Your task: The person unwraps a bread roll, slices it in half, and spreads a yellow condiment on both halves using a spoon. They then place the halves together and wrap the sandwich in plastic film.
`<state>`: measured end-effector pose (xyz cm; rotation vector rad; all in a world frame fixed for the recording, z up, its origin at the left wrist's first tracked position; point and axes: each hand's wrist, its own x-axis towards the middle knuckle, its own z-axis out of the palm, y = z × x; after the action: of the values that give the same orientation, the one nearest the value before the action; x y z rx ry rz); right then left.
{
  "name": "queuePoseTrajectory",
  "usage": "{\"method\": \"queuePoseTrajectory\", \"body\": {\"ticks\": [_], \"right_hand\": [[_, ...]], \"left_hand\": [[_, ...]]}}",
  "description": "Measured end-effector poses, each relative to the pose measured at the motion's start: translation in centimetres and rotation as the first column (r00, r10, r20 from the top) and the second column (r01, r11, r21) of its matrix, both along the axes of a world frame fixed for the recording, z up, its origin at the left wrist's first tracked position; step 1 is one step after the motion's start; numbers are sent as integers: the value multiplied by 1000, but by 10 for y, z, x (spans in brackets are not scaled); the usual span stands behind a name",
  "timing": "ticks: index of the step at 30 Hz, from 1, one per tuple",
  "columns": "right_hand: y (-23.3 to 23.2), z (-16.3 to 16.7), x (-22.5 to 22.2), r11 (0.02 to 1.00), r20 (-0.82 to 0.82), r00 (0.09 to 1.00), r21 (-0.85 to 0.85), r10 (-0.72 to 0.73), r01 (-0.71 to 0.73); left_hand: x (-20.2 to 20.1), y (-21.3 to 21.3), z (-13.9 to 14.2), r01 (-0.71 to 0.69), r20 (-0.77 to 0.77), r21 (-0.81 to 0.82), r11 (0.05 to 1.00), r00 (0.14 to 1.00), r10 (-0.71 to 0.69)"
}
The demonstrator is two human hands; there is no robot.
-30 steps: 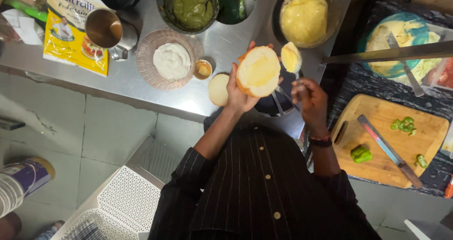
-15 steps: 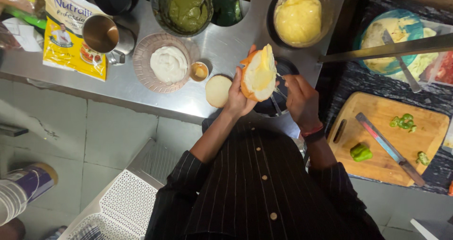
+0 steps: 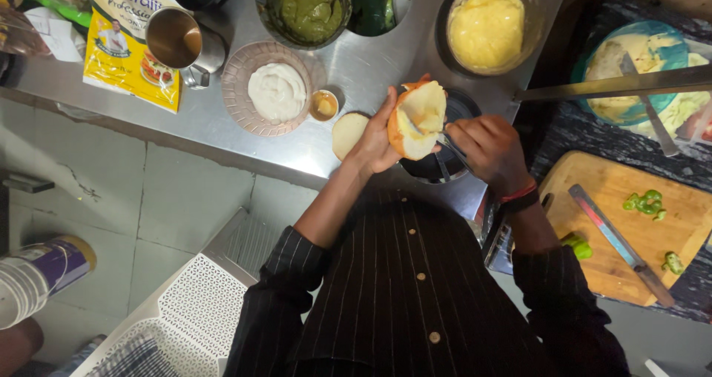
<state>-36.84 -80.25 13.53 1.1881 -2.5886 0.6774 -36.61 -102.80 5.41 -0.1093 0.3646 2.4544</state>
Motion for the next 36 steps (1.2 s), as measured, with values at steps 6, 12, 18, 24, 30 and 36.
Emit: {"method": "queuePoseTrajectory", "body": {"ticks": [6, 12, 18, 24, 30, 36], "right_hand": [[24, -38, 13, 973, 287, 957, -208, -33, 96], [54, -34, 6, 976, 106, 981, -125, -164, 176], [21, -14, 12, 992, 123, 985, -23, -118, 121], [13, -42, 25, 924, 514, 856, -300, -54, 238], [60, -45, 8, 915, 366, 903, -240, -224, 324], [76, -33, -6, 985, 83, 983, -37, -163, 166]], "left_hand": [[-4, -4, 14, 3, -1, 208, 978, 1000, -3], [-2, -1, 23, -57, 43, 175, 983, 998, 51], [-3, 5, 20, -142, 30, 171, 975, 990, 139], [-3, 8, 19, -167, 9, 247, 955, 985, 170], [-5, 6, 32, -196, 55, 200, 960, 980, 189], [-7, 8, 35, -188, 17, 166, 968, 982, 188]]}}
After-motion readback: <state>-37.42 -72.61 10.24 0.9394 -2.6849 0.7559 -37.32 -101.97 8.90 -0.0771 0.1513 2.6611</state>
